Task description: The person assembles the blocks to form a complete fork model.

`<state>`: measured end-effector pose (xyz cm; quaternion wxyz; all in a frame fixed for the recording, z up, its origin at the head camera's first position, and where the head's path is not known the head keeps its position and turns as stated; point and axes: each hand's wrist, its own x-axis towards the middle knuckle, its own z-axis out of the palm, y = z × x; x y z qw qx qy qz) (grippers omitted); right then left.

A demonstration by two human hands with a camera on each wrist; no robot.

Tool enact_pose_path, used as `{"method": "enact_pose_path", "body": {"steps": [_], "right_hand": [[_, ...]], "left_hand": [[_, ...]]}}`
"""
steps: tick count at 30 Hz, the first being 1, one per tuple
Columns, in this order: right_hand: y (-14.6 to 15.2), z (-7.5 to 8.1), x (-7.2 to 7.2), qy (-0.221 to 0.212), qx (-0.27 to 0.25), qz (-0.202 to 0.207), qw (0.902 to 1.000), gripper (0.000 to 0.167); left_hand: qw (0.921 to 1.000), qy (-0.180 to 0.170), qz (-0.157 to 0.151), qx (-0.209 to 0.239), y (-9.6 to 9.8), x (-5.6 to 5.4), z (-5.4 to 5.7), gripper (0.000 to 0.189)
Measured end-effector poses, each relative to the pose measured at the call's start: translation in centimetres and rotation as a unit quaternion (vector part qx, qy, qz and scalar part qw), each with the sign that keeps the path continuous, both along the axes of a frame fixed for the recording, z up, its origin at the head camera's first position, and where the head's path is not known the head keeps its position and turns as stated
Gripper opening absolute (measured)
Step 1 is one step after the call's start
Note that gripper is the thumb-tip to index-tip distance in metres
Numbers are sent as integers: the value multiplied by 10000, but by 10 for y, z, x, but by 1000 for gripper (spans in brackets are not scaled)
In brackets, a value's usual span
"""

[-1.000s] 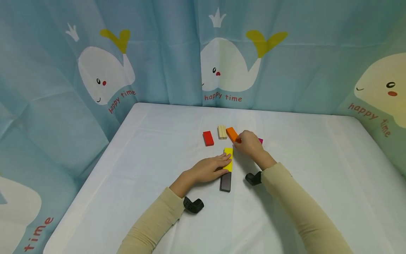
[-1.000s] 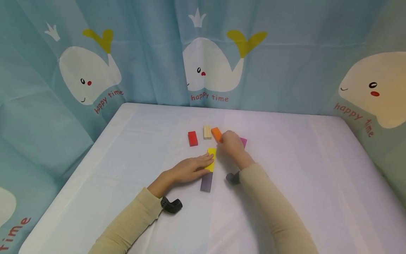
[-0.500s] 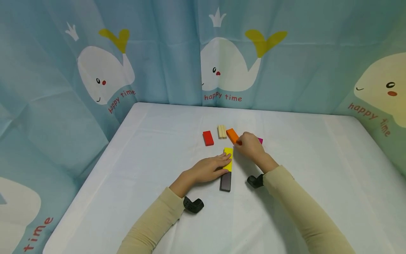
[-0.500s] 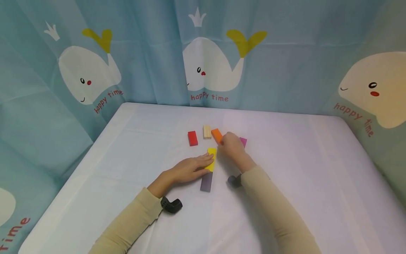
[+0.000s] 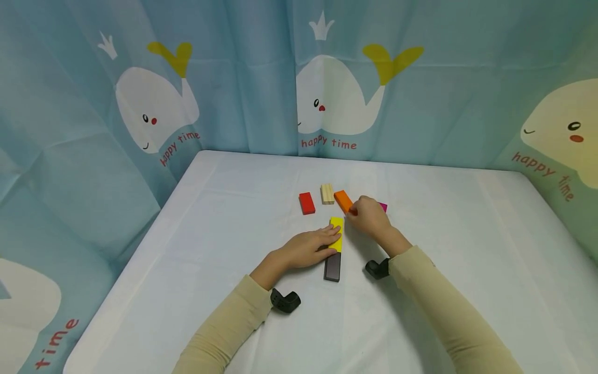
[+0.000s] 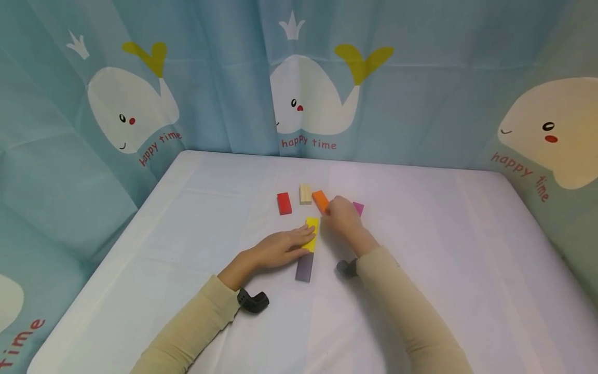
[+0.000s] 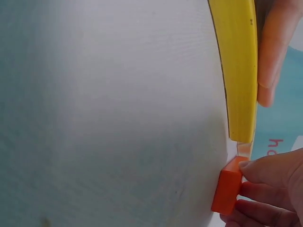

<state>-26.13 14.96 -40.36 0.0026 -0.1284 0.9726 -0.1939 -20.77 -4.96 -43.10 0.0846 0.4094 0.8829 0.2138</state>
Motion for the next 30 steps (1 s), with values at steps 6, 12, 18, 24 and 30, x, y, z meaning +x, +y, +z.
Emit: {"method": "enact_pose_path", "body": {"steps": [6,12,18,24,30], "right_hand": [[1,0,3,50,16,52,10000,24],[3,0,8,113,93,152,9998,22],[4,-1,11,212,51,239,9995,22],[4,0,13,260,150,307,9991,21],[5,3,16,281,155,388,9987,22]], "left_hand": [[10000,-22,-19,-11,-1,-1,-1,51],[10000,-23,-66,44,0,-1,-1,50],[10000,-33,-21,8,0,0,0,50],[10000,-55,-29,28,0,0,0,50],[10000,-60,-18,65,-1,0,0,51]]}}
